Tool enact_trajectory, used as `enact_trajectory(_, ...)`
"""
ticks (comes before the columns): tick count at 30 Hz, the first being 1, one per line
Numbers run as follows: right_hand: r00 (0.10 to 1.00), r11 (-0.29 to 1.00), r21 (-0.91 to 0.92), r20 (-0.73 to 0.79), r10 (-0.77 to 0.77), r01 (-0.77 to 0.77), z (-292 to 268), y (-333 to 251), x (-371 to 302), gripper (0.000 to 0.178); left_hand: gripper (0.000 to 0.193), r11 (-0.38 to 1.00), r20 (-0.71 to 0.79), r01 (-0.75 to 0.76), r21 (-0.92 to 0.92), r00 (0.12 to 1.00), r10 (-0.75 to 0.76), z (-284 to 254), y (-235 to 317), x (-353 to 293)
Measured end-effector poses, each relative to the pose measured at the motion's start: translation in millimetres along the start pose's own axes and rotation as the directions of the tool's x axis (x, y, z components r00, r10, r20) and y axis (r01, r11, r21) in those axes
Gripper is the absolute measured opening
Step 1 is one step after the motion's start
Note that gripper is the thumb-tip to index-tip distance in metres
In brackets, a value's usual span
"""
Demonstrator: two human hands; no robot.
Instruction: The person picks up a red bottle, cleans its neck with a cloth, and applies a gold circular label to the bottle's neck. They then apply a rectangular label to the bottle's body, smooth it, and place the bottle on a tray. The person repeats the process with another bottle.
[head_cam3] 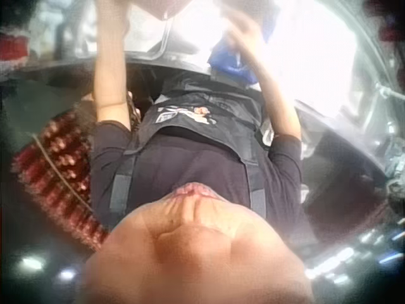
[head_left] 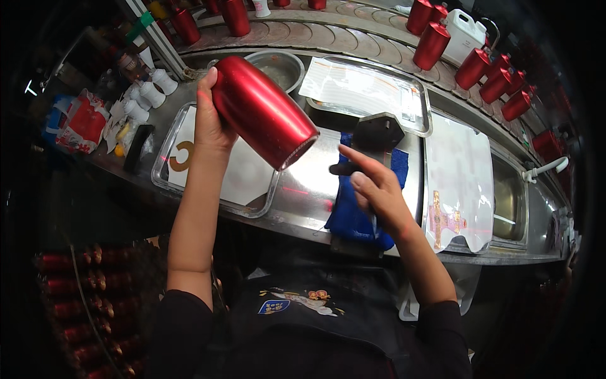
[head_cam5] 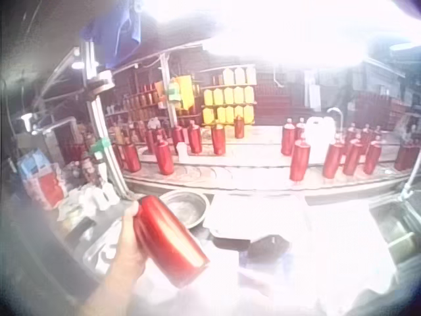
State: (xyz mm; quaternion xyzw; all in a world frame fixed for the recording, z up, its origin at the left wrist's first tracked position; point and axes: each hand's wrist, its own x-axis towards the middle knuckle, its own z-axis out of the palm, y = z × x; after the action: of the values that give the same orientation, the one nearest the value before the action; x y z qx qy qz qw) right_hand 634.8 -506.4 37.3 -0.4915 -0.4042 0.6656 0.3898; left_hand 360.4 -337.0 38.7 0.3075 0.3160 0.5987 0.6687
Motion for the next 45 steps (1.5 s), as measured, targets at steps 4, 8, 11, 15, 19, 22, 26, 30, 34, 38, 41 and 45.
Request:
enact_trajectory(4,0.966,0.948,0.249,0.113,-0.231,0.197,36.7,26.2,19.6,0.102,0.066,0.984,0.278,0.072,-0.160,0.960,-0.025,23.2,-47.2,-30.0)
enact_trajectory(8,0.924,0.849,0.384,-0.035,-0.380,0.364,46.9,40.6,17.5,0.110,0.069,0.921,0.261,0.300,-0.247,0.936,-0.234,27.1,-60.6,-36.8)
enact_trajectory(11,0.820,0.821,-0.128,-0.077,-0.567,0.556,27.8,41.5,11.5,0.101,0.061,0.954,0.201,0.288,-0.085,0.942,-0.267,29.5,-47.8,-40.2)
enact_trajectory(15,0.678,0.177,-0.902,0.154,-0.718,0.393,9.3,50.8,-0.7,0.090,0.063,0.870,0.165,0.059,0.490,0.974,-0.159,48.6,-49.6,-58.6)
enact_trajectory(19,0.776,0.226,-0.877,0.224,-0.590,0.424,13.3,63.0,-9.0,0.083,0.086,0.805,0.233,-0.113,0.582,0.972,-0.032,55.2,-64.5,-67.4)
enact_trajectory(22,0.789,0.427,-0.788,0.117,-0.603,0.444,10.7,59.3,-11.2,0.076,0.097,0.779,0.365,-0.304,0.548,0.925,0.104,44.5,-73.2,-71.7)
enact_trajectory(26,0.653,0.474,-0.747,-0.072,-0.754,0.466,-1.9,45.3,3.0,0.056,0.101,0.669,0.527,-0.488,0.561,0.834,0.167,29.2,-83.8,-68.5)
enact_trajectory(30,0.774,0.643,-0.607,-0.072,-0.629,0.466,-4.8,33.9,26.1,0.090,0.103,0.649,0.643,-0.533,0.543,0.761,0.087,19.2,-85.1,-65.9)
enact_trajectory(34,0.823,0.669,-0.564,0.036,-0.567,0.484,1.5,29.2,42.8,0.098,0.103,0.764,0.586,-0.378,0.523,0.810,0.000,16.2,-81.9,-66.1)
enact_trajectory(38,0.821,0.795,-0.237,0.017,-0.571,0.558,6.1,34.4,55.8,0.095,0.098,0.693,0.617,-0.518,0.502,0.776,0.132,20.9,-85.0,-66.3)
enact_trajectory(41,0.823,0.792,-0.254,0.035,-0.567,0.556,3.7,39.6,68.1,0.095,0.102,0.641,0.562,-0.502,0.580,0.817,0.132,21.1,-84.9,-67.9)
enact_trajectory(45,0.825,0.793,-0.274,0.000,-0.565,0.543,-3.7,46.0,67.6,0.101,0.102,0.552,0.551,-0.471,0.688,0.834,0.025,-9.4,-65.8,-76.6)
